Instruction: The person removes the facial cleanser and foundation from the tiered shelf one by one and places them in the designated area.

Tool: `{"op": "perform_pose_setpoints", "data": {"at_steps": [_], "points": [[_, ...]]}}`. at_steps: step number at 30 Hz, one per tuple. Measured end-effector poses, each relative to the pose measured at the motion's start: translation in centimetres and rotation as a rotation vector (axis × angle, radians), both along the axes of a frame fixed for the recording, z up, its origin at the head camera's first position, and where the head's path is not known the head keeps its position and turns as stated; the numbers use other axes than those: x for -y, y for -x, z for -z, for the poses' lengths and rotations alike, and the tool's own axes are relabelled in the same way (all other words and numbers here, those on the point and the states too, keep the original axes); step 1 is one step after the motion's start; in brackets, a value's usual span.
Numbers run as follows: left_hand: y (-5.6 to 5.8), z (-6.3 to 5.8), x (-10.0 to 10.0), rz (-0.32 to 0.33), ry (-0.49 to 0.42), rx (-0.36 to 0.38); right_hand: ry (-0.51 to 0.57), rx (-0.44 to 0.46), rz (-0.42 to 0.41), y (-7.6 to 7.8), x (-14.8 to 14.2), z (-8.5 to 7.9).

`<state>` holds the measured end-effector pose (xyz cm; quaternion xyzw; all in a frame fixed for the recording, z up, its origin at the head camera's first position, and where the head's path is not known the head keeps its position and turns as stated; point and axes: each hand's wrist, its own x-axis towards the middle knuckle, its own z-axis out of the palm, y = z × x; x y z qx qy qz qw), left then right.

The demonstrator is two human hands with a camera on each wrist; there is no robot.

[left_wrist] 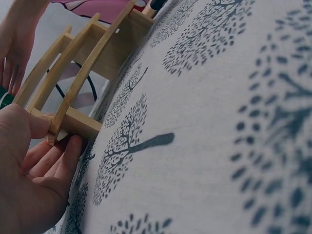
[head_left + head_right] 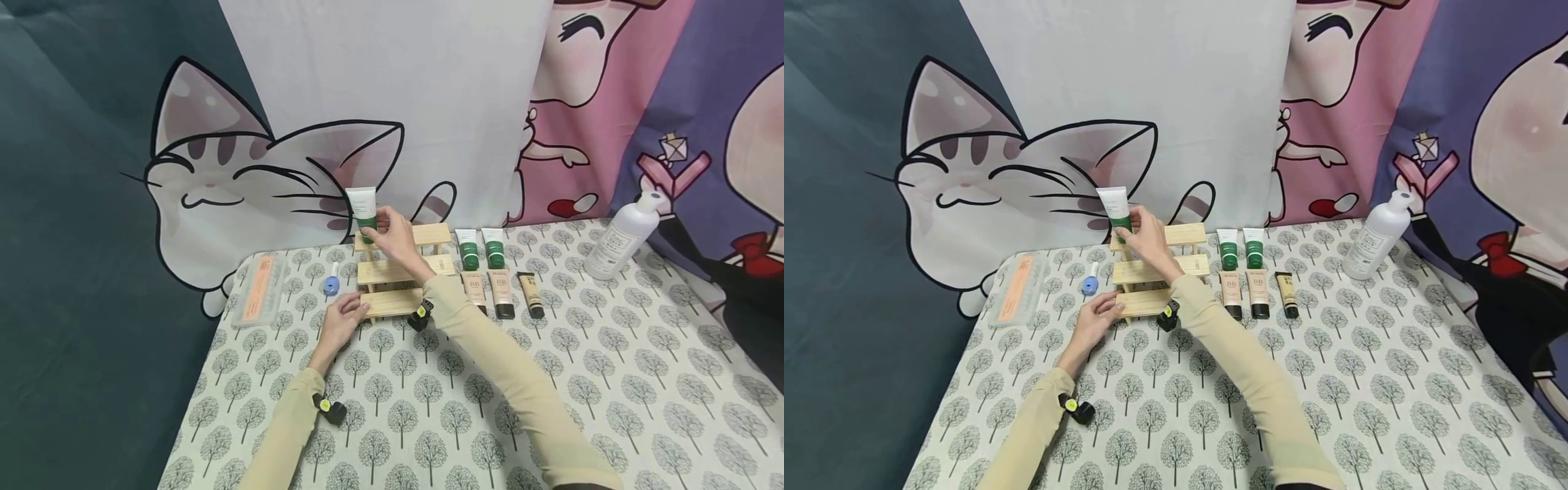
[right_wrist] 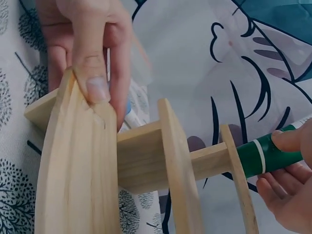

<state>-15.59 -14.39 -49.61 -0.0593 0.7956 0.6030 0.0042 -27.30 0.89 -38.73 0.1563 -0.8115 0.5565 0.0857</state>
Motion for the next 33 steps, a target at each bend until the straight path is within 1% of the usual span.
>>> {"op": "perform_pose_setpoints", "data": {"at_steps": [5, 9, 14, 20, 25, 29, 33], "points": [[0.0, 0.1, 0.0, 0.003, 0.023, -0.022, 0.024, -0.024, 0.013, -0.1, -0.1, 0.1], [0.0, 0.0, 0.0, 0.005, 0.004, -0.005, 0.045, -0.047, 0.029, 0.1, -0.3, 0.1], [0.0, -0.1, -0.1, -0.001, 0.009, 0.017, 0.063, -0.075, 0.043, 0.2, -0.9, -0.2], [0.0, -0.2, -0.2, -0.008, 0.007, 0.044, 0.086, -0.054, 0.036, 0.4, -1.8, -0.4], [0.0, -0.1, -0.1, -0.007, 0.014, 0.036, 0.092, -0.037, 0.044, 0.6, -2.8, -0.6], [-0.1, -0.2, -0.2, -0.006, 0.027, 0.031, 0.094, -0.057, 0.073, 0.8, -3.8, -0.9], [-0.1, -0.2, -0.2, -0.009, 0.021, 0.032, 0.09, -0.08, 0.117, 1.0, -5.0, -1.2]]}}
